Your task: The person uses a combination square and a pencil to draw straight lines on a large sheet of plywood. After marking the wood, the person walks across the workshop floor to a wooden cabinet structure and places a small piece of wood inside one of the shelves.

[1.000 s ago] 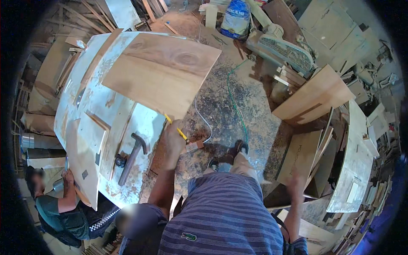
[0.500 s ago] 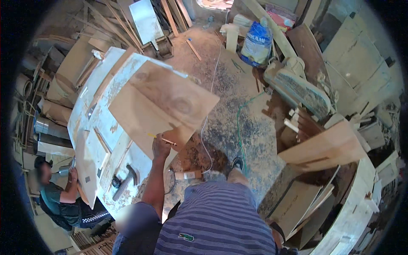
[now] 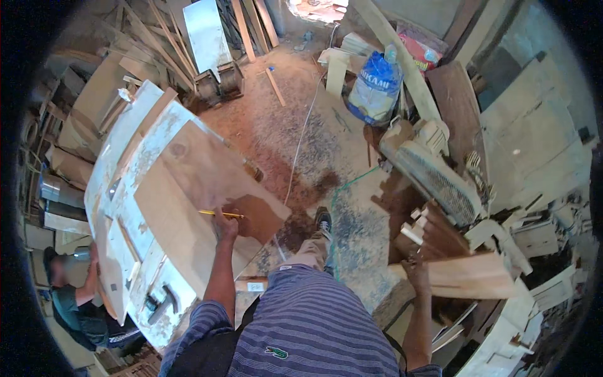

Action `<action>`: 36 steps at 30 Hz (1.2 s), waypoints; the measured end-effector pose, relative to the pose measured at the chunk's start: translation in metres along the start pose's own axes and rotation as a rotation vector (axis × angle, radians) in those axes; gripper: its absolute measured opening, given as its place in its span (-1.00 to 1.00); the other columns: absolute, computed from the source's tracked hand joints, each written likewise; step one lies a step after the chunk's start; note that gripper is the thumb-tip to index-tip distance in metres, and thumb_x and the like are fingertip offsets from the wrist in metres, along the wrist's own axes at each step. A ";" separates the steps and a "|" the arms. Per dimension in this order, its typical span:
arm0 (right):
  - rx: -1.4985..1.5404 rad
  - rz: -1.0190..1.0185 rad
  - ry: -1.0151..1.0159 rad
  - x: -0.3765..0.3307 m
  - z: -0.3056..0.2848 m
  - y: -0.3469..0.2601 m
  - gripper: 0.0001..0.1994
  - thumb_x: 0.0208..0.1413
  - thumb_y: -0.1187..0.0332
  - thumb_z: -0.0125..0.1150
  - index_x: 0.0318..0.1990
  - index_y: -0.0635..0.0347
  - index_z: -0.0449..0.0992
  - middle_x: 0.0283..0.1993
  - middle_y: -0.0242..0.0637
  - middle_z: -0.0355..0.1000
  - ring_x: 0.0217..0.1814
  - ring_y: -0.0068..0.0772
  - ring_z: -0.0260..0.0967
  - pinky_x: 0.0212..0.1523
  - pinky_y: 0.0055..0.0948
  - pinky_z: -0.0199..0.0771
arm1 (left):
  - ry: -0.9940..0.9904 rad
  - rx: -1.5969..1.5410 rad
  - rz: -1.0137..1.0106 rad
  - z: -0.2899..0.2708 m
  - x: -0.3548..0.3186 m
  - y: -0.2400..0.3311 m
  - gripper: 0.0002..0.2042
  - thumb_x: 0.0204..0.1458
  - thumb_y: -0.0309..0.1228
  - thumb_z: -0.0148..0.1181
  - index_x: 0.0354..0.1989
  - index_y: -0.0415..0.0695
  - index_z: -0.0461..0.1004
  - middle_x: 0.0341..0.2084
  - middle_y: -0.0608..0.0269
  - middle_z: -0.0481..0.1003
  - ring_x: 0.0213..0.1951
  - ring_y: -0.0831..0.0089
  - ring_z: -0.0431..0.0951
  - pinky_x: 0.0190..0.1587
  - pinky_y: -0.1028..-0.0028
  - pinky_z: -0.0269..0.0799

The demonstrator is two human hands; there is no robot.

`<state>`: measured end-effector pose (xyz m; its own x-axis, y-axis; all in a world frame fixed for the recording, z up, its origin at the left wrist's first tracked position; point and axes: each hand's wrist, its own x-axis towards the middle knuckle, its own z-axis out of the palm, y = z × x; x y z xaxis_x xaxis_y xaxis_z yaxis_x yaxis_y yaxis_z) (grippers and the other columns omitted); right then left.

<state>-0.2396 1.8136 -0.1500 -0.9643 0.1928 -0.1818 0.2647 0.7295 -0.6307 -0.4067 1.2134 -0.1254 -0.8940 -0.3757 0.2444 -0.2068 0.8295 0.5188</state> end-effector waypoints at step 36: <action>0.118 -0.237 -0.487 0.745 0.010 -0.173 -0.55 0.01 0.25 0.29 0.03 0.31 0.39 -0.13 -0.06 0.46 -0.14 -0.20 0.46 -0.17 -0.30 0.45 | -0.520 -0.032 -0.691 0.216 0.152 0.118 -0.61 -0.12 -0.04 0.29 -0.44 -0.17 0.47 -0.50 -0.03 0.51 -0.39 0.00 0.53 -0.33 0.21 0.43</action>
<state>-1.0038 1.8242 -0.1838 -0.8885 -0.3139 -0.3348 0.0676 0.6322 -0.7719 -0.6530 1.3436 -0.2033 -0.6420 -0.5480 -0.5362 -0.7666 0.4699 0.4377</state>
